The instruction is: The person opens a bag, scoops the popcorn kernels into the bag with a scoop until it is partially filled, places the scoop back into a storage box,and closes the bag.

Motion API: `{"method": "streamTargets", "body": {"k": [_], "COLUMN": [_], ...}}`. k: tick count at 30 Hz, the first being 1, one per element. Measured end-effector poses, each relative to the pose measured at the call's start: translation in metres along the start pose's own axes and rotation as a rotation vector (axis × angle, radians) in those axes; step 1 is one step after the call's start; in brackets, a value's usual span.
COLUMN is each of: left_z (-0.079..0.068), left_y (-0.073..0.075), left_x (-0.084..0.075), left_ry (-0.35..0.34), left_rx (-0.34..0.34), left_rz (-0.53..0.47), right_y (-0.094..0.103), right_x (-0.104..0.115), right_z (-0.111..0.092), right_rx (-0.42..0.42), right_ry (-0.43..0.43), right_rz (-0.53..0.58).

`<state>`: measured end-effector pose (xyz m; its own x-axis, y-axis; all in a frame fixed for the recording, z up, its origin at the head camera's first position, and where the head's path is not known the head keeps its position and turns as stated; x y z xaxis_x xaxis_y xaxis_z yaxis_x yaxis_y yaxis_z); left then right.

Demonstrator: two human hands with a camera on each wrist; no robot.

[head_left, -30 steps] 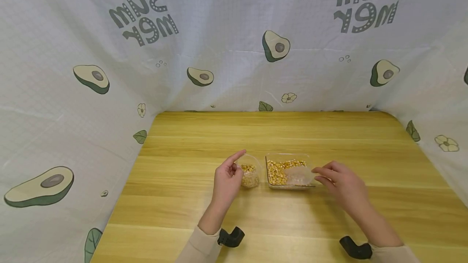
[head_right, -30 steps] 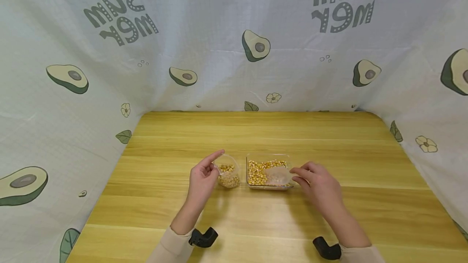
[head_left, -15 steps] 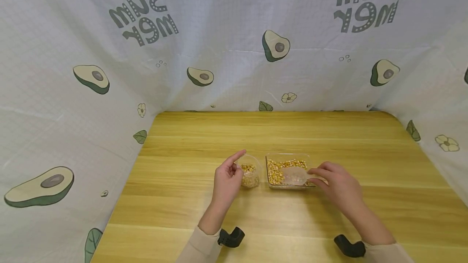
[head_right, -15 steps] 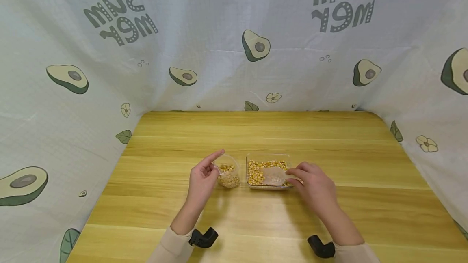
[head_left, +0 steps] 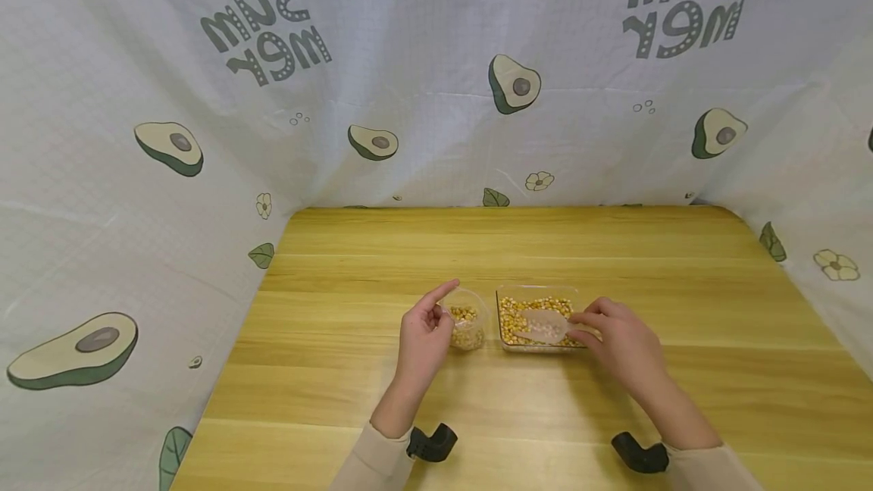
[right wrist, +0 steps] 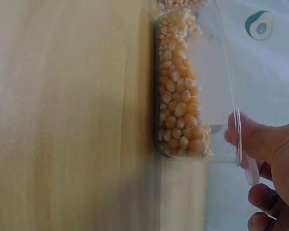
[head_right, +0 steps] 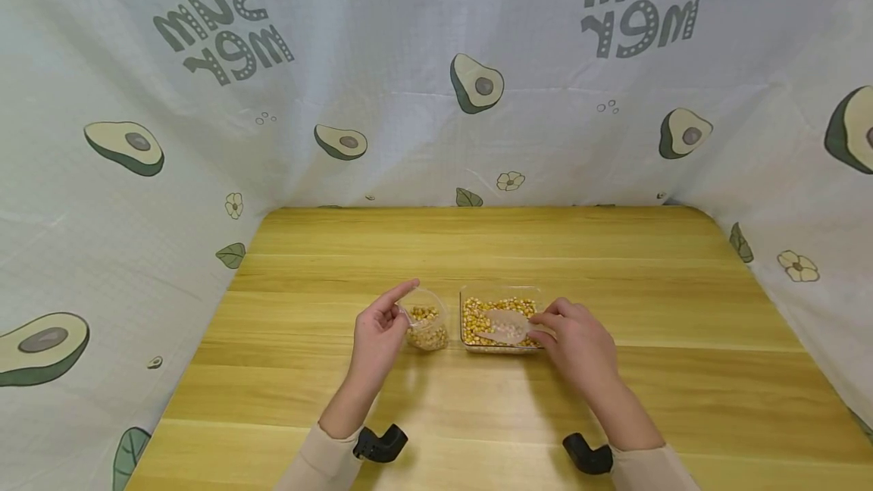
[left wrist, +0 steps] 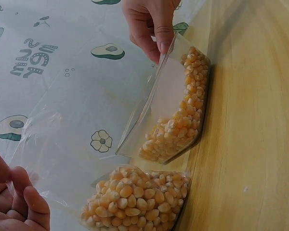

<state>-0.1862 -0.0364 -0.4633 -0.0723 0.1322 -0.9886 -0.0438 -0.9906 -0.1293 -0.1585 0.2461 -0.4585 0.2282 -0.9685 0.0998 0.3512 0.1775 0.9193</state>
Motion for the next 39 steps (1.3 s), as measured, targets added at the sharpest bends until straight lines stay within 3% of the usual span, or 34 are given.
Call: {"method": "streamTargets", "body": {"k": [8,19,27,39], "left_z": [-0.001,-0.001,-0.001,-0.002], "left_y": [0.0,0.0,0.0,-0.001], "left_x": [-0.002,-0.001,-0.002,-0.002], "left_ry": [-0.005,-0.003,-0.005,-0.006], "left_rx": [0.009,0.01,0.0,-0.011], "left_rz": [-0.002,-0.006,-0.005,0.001], "right_y": [-0.004,-0.012,-0.014,-0.012], "right_x": [-0.001,-0.007,-0.011,-0.015], "right_z": [-0.004,-0.011,-0.016,-0.02], "right_rx": [-0.105,-0.173,-0.129,-0.136], "right_ry": [0.035,0.019,-0.066,-0.152], "right_rz": [0.027,0.105,0.212,0.304]}}
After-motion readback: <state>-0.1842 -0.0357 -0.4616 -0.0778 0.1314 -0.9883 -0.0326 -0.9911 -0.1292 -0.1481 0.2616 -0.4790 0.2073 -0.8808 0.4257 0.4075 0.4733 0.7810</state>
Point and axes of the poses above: each hand's wrist, its own z-axis towards the middle knuckle, its own y-axis out of the back of the hand, x = y × z, the point moved 3 cm from there along z, towards the middle knuckle, and after that the axes turned 9 degrees about -z, right-handed, at the moved point
